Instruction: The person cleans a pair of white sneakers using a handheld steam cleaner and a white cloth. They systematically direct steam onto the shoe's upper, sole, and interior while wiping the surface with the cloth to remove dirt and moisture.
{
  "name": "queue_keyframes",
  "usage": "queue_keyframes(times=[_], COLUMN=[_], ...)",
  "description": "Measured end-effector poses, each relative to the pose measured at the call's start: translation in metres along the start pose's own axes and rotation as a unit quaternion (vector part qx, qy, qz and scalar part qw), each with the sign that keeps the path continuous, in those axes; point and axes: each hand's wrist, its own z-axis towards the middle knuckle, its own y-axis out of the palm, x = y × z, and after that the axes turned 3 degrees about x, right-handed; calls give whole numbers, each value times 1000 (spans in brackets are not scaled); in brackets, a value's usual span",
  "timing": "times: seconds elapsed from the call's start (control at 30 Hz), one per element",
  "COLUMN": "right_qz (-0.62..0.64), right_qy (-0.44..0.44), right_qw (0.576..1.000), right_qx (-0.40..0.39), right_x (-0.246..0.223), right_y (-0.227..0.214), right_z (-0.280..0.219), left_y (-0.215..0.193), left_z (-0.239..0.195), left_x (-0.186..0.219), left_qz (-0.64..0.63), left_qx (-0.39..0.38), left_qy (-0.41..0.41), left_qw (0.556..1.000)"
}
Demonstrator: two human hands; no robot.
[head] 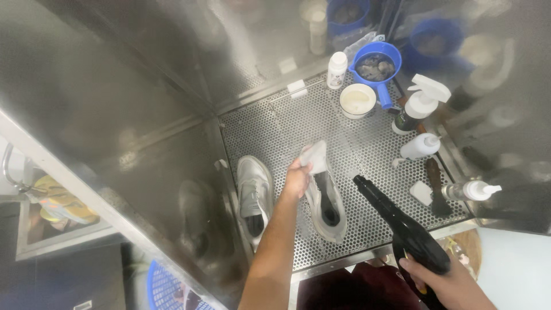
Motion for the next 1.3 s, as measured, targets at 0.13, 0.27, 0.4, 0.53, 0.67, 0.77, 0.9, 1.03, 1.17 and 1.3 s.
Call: queue_keyframes(times=[0.13, 0.27, 0.4, 0.53, 0.67, 0.77, 0.9, 1.03, 1.17, 1.3], right_qz=[-35, -39, -41, -37, -47, -44, -26, -65, -108, -76], right_qy=[5, -10, 1, -48, -24, -47, -3, 5, 8, -80], right_qw=[999, 999, 999, 998, 998, 997, 999, 998, 994, 994], right_qx=[-9, -31, -25, -33, -34, -35, -37, -20, -18, -9], right_x=[-5, -14, -18, -19, -23, -24, -19, -12, -5, 13], right_y=[6, 12, 15, 14, 12, 11, 9, 1, 9, 23], right_z=[3, 3, 2, 3, 2, 0, 3, 3, -2, 4], left_y=[8, 15, 18, 7, -9, -17, -14, -13, -13, -7], left_z=[-12, -22, -20, -10, 2, 8, 6, 6, 5, 0], left_x=[16, 30, 28, 17, -1, -10, -10, -8, 2, 11], left_qz=[45, 90, 18, -38, -25, -27, -52, -113, -164, -191], left_qx=[-8, 16, -8, -34, -3, -8, -18, 0, -5, -13], left_qy=[-6, -39, -25, -17, -46, -49, -34, -32, -41, -41], left_qw=[999, 995, 1000, 999, 999, 998, 998, 993, 986, 981])
